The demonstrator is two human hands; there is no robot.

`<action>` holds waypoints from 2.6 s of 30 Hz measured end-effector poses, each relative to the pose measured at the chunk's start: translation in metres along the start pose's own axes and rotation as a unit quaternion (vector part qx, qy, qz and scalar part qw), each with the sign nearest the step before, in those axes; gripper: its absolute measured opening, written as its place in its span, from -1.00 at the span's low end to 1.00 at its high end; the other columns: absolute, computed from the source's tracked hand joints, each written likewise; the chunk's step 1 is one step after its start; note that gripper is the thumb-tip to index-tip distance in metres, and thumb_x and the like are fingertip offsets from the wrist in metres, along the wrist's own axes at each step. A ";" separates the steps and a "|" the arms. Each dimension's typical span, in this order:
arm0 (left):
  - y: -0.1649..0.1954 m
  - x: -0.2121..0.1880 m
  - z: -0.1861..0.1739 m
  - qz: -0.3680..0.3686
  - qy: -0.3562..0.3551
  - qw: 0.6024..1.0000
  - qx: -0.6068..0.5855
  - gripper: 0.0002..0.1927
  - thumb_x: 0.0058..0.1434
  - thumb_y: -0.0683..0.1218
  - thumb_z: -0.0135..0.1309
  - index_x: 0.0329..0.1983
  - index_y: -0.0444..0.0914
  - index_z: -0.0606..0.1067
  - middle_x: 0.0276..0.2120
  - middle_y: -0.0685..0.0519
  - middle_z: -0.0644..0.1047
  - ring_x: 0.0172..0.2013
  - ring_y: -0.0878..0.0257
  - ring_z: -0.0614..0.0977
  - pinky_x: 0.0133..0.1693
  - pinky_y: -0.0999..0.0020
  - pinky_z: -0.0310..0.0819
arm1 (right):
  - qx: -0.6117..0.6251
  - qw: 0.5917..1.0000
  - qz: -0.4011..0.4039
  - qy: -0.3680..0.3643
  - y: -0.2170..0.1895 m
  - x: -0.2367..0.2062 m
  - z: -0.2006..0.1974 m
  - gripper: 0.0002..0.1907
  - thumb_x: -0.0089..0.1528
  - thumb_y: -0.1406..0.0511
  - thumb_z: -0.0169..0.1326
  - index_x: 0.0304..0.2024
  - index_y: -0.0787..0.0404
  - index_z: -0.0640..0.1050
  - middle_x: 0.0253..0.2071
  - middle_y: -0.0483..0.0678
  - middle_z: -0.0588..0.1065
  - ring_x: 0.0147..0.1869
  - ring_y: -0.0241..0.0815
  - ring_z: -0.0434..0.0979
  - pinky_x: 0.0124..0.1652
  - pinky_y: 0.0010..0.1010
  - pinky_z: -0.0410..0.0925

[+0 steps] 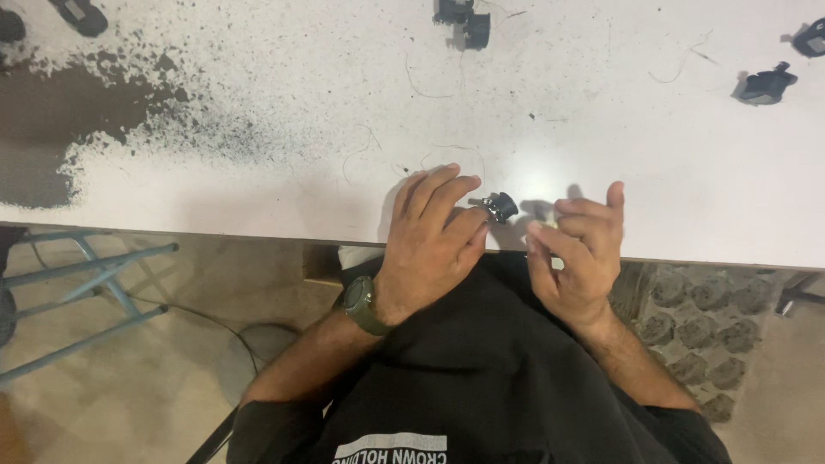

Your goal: The person sits at a white workbench assembling small black plastic and metal clutch components. They pick up parts one at a time, use a small hand tool to press and fit pieces together, set finished assemblies aside, and later work on larger clutch hub assemblies on the table.

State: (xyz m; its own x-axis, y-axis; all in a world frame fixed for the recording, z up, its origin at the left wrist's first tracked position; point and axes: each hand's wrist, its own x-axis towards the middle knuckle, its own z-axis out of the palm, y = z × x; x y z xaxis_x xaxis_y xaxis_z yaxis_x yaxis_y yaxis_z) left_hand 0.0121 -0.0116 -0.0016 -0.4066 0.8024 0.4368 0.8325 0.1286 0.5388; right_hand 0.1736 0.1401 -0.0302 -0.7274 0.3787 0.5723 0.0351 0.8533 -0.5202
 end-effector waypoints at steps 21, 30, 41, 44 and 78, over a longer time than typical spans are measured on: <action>-0.003 -0.003 0.004 0.087 0.012 0.995 0.052 -0.82 0.26 -0.13 0.31 -0.14 -0.20 0.56 0.19 0.03 0.45 0.28 0.07 0.42 0.30 -0.01 0.37 | 0.038 0.998 0.022 -0.042 -0.013 0.002 0.012 -0.67 0.13 0.50 0.29 -0.11 0.19 0.49 -0.24 -0.06 0.52 0.16 -0.01 0.58 0.53 0.16 0.01; -0.002 -0.003 0.006 0.053 0.024 0.998 0.021 -0.82 0.31 -0.13 0.32 -0.05 -0.19 0.62 -0.12 0.12 0.47 -0.07 0.23 0.48 -0.05 0.20 0.38 | 0.042 0.998 0.016 -0.044 -0.013 0.003 0.012 -0.68 0.12 0.50 0.30 -0.14 0.18 0.50 -0.26 -0.08 0.52 0.13 -0.04 0.58 0.53 0.15 0.00; -0.005 0.000 0.005 -0.016 -0.015 0.999 -0.031 -0.86 0.26 -0.13 0.25 -0.15 -0.21 0.57 0.04 0.10 0.56 0.22 0.10 0.50 0.30 -0.01 0.31 | 0.065 0.995 -0.062 -0.044 -0.007 -0.010 0.016 -0.62 0.14 0.53 0.31 -0.09 0.19 0.45 -0.26 -0.07 0.48 0.21 0.04 0.59 0.52 0.15 -0.01; -0.008 -0.001 0.007 -0.028 -0.037 0.998 -0.039 -0.88 0.28 -0.12 0.23 -0.16 -0.20 0.57 0.05 0.09 0.58 0.25 0.10 0.49 0.36 -0.06 0.25 | 0.055 0.997 -0.029 -0.052 -0.007 -0.013 0.018 -0.61 0.14 0.55 0.30 -0.09 0.19 0.44 -0.25 -0.07 0.50 0.19 0.00 0.60 0.52 0.12 0.03; -0.014 0.010 0.005 0.011 0.019 0.999 -0.046 -0.80 0.23 -0.20 0.30 -0.15 -0.17 0.52 0.20 0.08 0.46 0.38 0.04 0.37 0.40 -0.13 0.26 | -0.069 0.989 0.063 -0.116 -0.005 0.025 0.001 -0.64 0.18 0.22 0.42 -0.02 0.17 0.64 -0.06 -0.04 0.42 0.32 0.03 0.40 0.52 0.33 -0.24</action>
State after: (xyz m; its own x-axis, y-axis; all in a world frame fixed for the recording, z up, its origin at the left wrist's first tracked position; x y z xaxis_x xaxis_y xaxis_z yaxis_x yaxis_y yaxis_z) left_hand -0.0017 -0.0029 -0.0081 -0.4043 0.7817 0.4749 0.8035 0.0555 0.5927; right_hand 0.1540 0.1452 -0.0140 -0.8480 0.4067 0.3400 0.2165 0.8512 -0.4781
